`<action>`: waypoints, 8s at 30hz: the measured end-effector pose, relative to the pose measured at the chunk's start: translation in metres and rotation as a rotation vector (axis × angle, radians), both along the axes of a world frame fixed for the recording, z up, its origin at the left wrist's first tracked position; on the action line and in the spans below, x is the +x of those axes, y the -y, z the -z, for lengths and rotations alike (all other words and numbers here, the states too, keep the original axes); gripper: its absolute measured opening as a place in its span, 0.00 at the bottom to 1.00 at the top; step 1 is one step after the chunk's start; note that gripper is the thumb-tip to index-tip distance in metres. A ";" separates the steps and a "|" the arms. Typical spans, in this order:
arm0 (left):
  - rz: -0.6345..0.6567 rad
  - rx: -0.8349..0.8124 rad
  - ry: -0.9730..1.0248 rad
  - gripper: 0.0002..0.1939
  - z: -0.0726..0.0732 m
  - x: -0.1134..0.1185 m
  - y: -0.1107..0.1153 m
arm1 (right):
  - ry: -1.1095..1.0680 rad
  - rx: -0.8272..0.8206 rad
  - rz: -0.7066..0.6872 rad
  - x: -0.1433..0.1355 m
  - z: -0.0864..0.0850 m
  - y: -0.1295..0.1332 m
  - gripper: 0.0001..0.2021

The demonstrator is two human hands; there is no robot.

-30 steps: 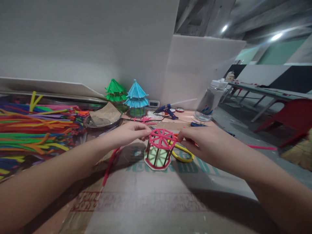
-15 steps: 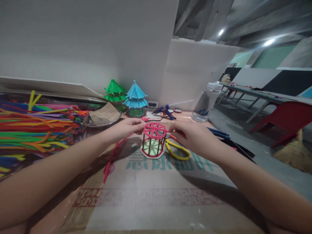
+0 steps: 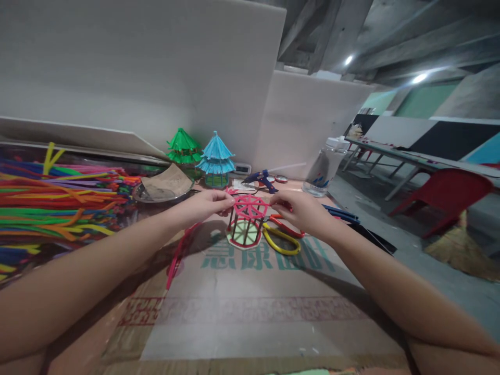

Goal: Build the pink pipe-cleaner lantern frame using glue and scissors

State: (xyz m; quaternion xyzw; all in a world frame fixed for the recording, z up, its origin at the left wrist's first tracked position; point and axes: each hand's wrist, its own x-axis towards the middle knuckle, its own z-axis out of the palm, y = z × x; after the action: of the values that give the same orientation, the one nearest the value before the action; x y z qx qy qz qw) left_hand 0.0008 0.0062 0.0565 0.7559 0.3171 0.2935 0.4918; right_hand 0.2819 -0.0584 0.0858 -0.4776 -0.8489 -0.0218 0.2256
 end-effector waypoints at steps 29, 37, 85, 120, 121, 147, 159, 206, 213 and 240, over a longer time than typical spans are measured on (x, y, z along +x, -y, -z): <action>0.073 0.058 -0.075 0.26 -0.003 -0.002 0.004 | -0.011 -0.056 -0.094 -0.023 -0.024 0.042 0.07; 0.049 0.092 -0.115 0.25 -0.004 -0.002 0.003 | 0.024 0.015 0.013 -0.016 -0.027 0.041 0.06; 0.115 0.025 -0.107 0.32 -0.004 -0.005 0.001 | 0.159 0.019 -0.074 -0.022 -0.033 0.050 0.09; 0.091 0.070 -0.161 0.30 -0.006 -0.006 0.002 | 0.152 -0.077 -0.053 -0.023 -0.032 0.050 0.09; 0.087 0.086 -0.168 0.29 -0.008 -0.005 0.004 | 0.163 -0.070 -0.056 -0.024 -0.032 0.051 0.10; 0.157 0.506 -0.317 0.13 -0.046 -0.020 0.031 | 0.409 0.145 -0.068 -0.027 -0.027 0.088 0.05; 0.154 0.394 -0.316 0.17 -0.041 -0.021 0.026 | 0.446 0.186 0.000 -0.028 -0.019 0.080 0.04; 0.199 0.352 -0.262 0.14 -0.032 -0.020 0.018 | 0.370 0.058 -0.003 -0.028 -0.017 0.073 0.04; 0.264 0.236 -0.190 0.16 -0.029 -0.020 0.013 | 0.336 0.010 0.006 -0.029 -0.023 0.072 0.06; 0.223 0.009 -0.149 0.21 -0.022 -0.013 0.012 | -0.339 -0.302 0.397 0.060 0.052 -0.104 0.33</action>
State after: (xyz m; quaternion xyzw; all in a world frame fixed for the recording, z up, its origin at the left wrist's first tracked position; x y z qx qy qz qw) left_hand -0.0124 -0.0062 0.0782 0.8086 0.2652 0.1813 0.4929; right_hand 0.3416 0.0459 0.0343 -0.6592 -0.6828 0.1409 0.2817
